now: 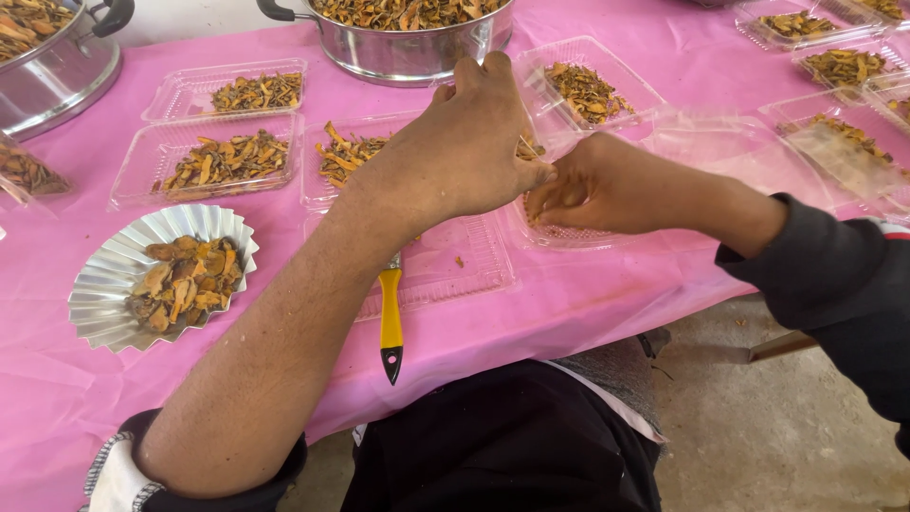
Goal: Manually packaging dried tea leaves into small plastic bags from trays on a table.
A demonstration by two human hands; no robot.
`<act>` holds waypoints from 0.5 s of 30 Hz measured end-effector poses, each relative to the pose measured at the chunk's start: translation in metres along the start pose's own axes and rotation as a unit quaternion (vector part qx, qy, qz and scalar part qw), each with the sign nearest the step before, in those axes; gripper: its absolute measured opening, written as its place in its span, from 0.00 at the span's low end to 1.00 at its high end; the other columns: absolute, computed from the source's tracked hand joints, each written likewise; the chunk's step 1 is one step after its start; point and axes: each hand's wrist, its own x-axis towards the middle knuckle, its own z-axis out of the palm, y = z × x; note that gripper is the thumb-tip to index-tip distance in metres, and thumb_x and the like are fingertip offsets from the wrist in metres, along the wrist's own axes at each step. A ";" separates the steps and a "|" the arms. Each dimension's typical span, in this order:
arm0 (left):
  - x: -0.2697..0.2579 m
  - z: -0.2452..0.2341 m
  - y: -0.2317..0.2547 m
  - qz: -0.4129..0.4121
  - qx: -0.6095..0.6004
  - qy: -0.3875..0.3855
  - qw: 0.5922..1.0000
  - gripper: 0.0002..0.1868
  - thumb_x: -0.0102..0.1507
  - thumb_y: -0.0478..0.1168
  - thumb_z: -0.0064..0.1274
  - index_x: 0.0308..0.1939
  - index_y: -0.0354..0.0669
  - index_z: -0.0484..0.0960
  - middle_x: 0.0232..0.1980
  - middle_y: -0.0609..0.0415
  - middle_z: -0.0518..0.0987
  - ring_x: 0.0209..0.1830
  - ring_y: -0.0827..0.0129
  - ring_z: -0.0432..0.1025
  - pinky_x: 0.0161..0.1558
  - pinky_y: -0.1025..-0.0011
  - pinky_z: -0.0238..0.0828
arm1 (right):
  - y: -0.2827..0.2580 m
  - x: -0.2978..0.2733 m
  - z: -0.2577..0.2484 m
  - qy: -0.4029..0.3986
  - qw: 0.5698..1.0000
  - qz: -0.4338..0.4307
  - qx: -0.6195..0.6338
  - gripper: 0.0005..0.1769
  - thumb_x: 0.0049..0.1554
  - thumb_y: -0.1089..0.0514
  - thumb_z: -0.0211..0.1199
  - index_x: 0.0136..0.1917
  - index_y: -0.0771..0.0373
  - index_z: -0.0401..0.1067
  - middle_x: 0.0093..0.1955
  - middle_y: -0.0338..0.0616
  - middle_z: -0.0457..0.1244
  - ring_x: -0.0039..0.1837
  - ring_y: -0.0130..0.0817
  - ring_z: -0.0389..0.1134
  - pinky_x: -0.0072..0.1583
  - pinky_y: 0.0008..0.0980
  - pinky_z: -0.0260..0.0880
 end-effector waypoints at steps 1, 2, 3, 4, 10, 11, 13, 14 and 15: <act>0.001 0.001 -0.001 0.008 0.020 0.002 1.000 0.44 0.60 0.58 0.66 0.57 0.21 0.62 0.56 0.35 0.63 0.52 0.38 0.63 0.54 0.47 0.69 | -0.001 -0.001 -0.004 0.023 1.000 -0.003 -0.007 0.08 0.53 0.60 0.68 0.46 0.59 0.84 0.41 0.38 0.77 0.42 0.24 0.79 0.49 0.25 0.81; -0.002 -0.003 0.002 0.008 0.021 0.002 1.000 0.44 0.60 0.58 0.66 0.57 0.21 0.62 0.56 0.35 0.63 0.52 0.38 0.63 0.54 0.47 0.69 | -0.001 -0.003 -0.012 0.023 1.000 -0.003 -0.007 0.08 0.53 0.60 0.68 0.46 0.59 0.84 0.41 0.38 0.77 0.42 0.24 0.79 0.49 0.25 0.81; -0.004 -0.007 0.005 -0.015 -0.012 -0.007 1.000 0.46 0.61 0.58 0.66 0.61 0.22 0.59 0.59 0.32 0.62 0.56 0.34 0.63 0.55 0.45 0.68 | -0.002 -0.005 -0.020 0.048 0.999 0.010 -0.008 0.07 0.53 0.60 0.70 0.47 0.59 0.84 0.41 0.40 0.76 0.41 0.25 0.78 0.47 0.27 0.81; -0.007 -0.011 0.008 -0.037 -0.045 -0.016 0.998 0.47 0.63 0.57 0.66 0.64 0.23 0.56 0.62 0.30 0.62 0.59 0.30 0.64 0.56 0.43 0.67 | -0.002 -0.008 -0.028 0.074 0.997 0.023 -0.008 0.07 0.53 0.61 0.71 0.47 0.59 0.83 0.41 0.41 0.76 0.40 0.27 0.77 0.46 0.28 0.81; -0.017 -0.040 0.030 -0.107 -0.113 -0.072 0.985 0.45 0.62 0.51 0.64 0.70 0.32 0.52 0.68 0.29 0.63 0.67 0.34 0.64 0.51 0.46 0.70 | -0.058 -0.013 -0.083 0.173 0.957 0.233 -0.023 0.07 0.64 0.50 0.65 0.52 0.52 0.76 0.52 0.36 0.71 0.56 0.28 0.70 0.61 0.32 0.64; -0.016 -0.040 0.029 -0.106 -0.112 -0.075 0.985 0.45 0.62 0.51 0.64 0.70 0.32 0.52 0.68 0.29 0.63 0.67 0.34 0.64 0.51 0.46 0.70 | -0.064 -0.006 -0.081 0.174 0.956 0.235 -0.021 0.07 0.64 0.50 0.65 0.52 0.52 0.76 0.52 0.36 0.71 0.56 0.28 0.70 0.61 0.32 0.64; -0.014 -0.039 0.028 -0.100 -0.118 -0.053 0.987 0.47 0.61 0.51 0.66 0.70 0.31 0.52 0.70 0.27 0.62 0.66 0.40 0.68 0.51 0.50 0.70 | -0.075 0.007 -0.078 0.112 0.964 0.243 -0.001 0.12 0.63 0.49 0.59 0.56 0.55 0.75 0.52 0.38 0.72 0.59 0.24 0.72 0.62 0.24 0.65; -0.015 -0.039 0.029 -0.098 -0.117 -0.057 0.987 0.47 0.61 0.51 0.66 0.70 0.31 0.52 0.70 0.27 0.62 0.66 0.40 0.68 0.51 0.50 0.70 | -0.078 0.010 -0.073 0.114 0.963 0.246 0.002 0.12 0.63 0.49 0.59 0.56 0.55 0.75 0.52 0.38 0.72 0.59 0.24 0.72 0.62 0.24 0.65; -0.015 -0.040 0.029 -0.109 -0.121 -0.053 0.985 0.40 0.62 0.51 0.65 0.64 0.35 0.56 0.67 0.33 0.64 0.64 0.42 0.70 0.48 0.50 0.71 | -0.081 0.013 -0.068 0.102 0.970 0.219 0.016 0.13 0.62 0.54 0.55 0.56 0.55 0.76 0.52 0.36 0.73 0.57 0.22 0.73 0.60 0.22 0.67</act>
